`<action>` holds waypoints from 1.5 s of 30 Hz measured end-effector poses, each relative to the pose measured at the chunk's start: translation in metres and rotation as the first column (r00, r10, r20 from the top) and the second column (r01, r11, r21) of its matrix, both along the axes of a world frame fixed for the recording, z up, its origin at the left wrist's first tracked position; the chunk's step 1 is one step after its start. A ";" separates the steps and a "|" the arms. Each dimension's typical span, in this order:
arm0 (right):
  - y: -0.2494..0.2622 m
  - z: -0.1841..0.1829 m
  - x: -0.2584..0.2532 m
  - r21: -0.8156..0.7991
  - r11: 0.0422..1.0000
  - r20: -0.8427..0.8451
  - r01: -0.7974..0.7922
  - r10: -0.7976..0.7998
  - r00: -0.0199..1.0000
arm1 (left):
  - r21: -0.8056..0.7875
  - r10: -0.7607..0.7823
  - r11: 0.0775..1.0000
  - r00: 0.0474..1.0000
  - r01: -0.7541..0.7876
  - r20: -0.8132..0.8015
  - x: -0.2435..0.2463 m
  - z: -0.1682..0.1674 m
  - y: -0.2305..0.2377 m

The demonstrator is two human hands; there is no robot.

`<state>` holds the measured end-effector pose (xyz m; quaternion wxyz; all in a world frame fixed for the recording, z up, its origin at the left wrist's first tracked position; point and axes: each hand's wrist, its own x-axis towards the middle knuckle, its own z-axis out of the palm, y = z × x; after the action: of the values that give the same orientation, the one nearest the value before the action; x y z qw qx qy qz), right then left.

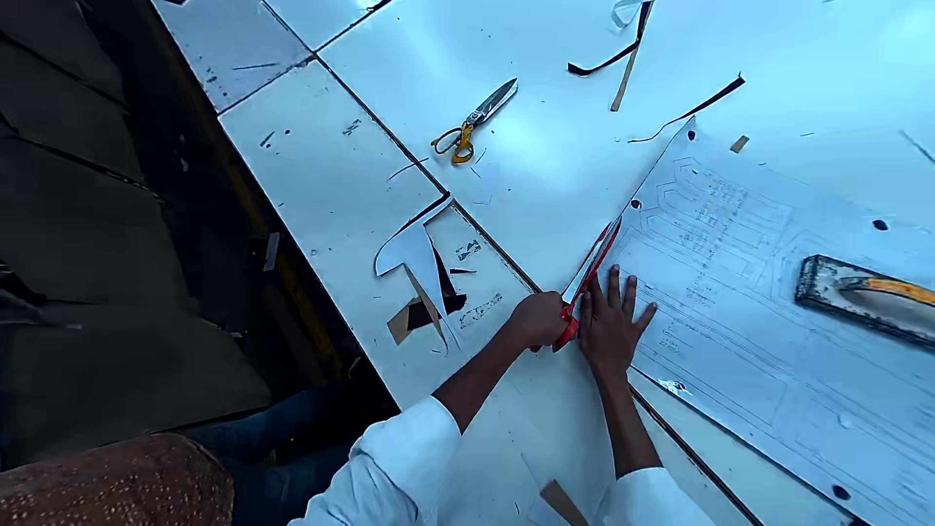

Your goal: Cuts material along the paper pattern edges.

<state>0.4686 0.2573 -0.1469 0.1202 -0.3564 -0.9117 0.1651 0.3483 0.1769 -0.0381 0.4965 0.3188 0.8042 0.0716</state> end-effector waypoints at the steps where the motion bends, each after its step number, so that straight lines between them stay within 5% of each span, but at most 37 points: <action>1: 0.000 0.000 0.000 -0.003 1.000 0.001 -0.002 0.002 1.000 | -0.002 0.003 1.000 1.000 -0.003 -0.001 0.000 0.002 0.001; 45: -0.002 0.002 -0.001 -0.033 0.999 -0.006 0.021 -0.021 1.000 | -0.081 0.020 0.996 0.993 -0.030 -0.117 0.009 0.005 0.011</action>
<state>0.4675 0.2552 -0.1448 0.1188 -0.3675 -0.9047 0.1798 0.3573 0.1876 -0.0328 0.4607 0.2916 0.8379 0.0259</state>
